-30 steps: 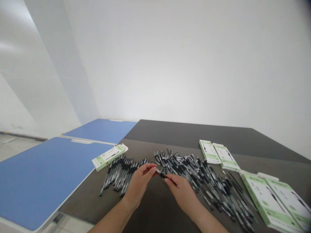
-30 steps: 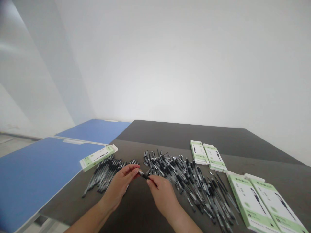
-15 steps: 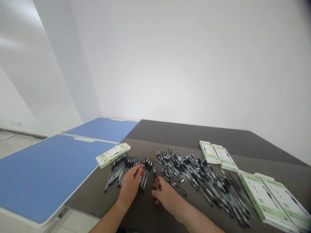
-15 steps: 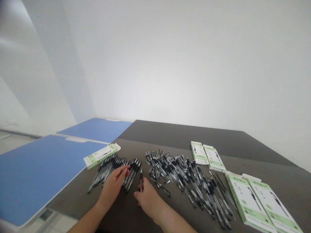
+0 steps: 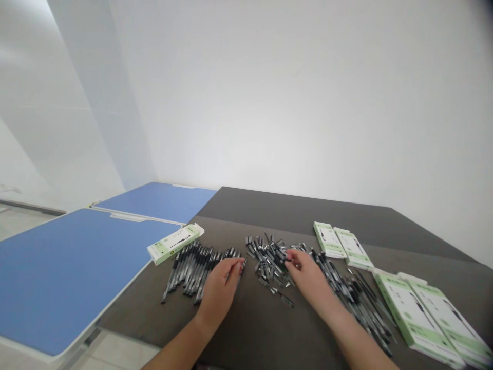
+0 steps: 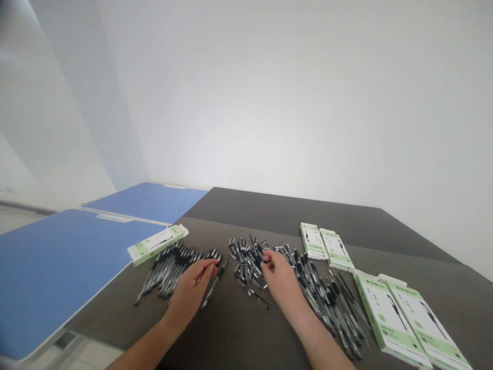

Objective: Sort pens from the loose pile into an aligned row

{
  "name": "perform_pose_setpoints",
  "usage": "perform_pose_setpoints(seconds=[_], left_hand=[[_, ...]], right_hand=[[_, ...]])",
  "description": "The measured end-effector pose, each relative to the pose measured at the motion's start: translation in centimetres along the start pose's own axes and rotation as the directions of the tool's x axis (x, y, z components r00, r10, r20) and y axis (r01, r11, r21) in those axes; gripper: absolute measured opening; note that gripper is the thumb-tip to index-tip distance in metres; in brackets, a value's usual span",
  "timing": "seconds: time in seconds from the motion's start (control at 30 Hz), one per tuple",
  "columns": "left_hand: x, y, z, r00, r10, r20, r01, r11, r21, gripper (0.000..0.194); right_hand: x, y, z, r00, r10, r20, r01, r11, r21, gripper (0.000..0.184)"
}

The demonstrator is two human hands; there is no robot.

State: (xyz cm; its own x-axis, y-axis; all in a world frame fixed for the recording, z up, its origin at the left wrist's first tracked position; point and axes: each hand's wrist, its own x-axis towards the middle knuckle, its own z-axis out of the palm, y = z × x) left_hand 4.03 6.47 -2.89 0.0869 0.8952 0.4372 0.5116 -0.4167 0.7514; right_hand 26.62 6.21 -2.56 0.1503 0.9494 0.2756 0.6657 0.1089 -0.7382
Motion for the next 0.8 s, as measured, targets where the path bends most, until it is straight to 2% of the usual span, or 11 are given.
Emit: perform_pose_setpoints(seconds=[0.03, 0.1, 0.2, 0.27, 0.37, 0.5, 0.7, 0.8], left_hand=[[0.1, 0.7, 0.5, 0.999, 0.048, 0.015, -0.048, 0.999, -0.009, 0.023], [0.2, 2.0, 1.7, 0.987, 0.15, 0.054, -0.149, 0.988, -0.028, 0.023], [0.1, 2.8, 3.3, 0.961, 0.254, 0.106, -0.253, 0.967, -0.023, 0.024], [-0.2, 2.6, 3.9, 0.951, 0.276, 0.14, -0.281, 0.96, 0.015, 0.025], [-0.5, 1.9, 4.3, 0.943, 0.24, 0.229, -0.27, 0.956, 0.113, 0.024], [-0.6, 1.3, 4.4, 0.933, 0.13, 0.335, -0.224, 0.939, 0.259, 0.024], [-0.5, 1.3, 4.4, 0.941, 0.095, 0.326, -0.198, 0.932, 0.302, 0.026], [-0.6, 1.5, 4.4, 0.939, 0.095, 0.33, -0.198, 0.935, 0.294, 0.025]], right_hand=[[0.8, 0.3, -1.0, 0.999, -0.018, -0.05, 0.012, 0.994, -0.105, 0.027], [1.7, 0.6, -2.1, 0.996, -0.034, -0.077, 0.014, 0.968, -0.25, 0.024], [1.6, 0.9, -1.9, 0.999, -0.018, -0.045, 0.0, 0.926, -0.378, 0.023], [0.9, 1.2, -1.4, 1.0, 0.002, 0.005, 0.0, 0.905, -0.425, 0.022], [0.0, 1.7, -1.4, 0.996, 0.034, 0.078, 0.007, 0.877, -0.48, 0.022], [-0.3, 1.8, -2.0, 0.986, 0.096, 0.133, -0.002, 0.818, -0.575, 0.023], [-1.0, 1.5, -1.4, 0.97, 0.142, 0.197, 0.045, 0.691, -0.721, 0.021], [-1.3, 1.2, -0.9, 0.963, 0.162, 0.214, 0.053, 0.665, -0.745, 0.021]])
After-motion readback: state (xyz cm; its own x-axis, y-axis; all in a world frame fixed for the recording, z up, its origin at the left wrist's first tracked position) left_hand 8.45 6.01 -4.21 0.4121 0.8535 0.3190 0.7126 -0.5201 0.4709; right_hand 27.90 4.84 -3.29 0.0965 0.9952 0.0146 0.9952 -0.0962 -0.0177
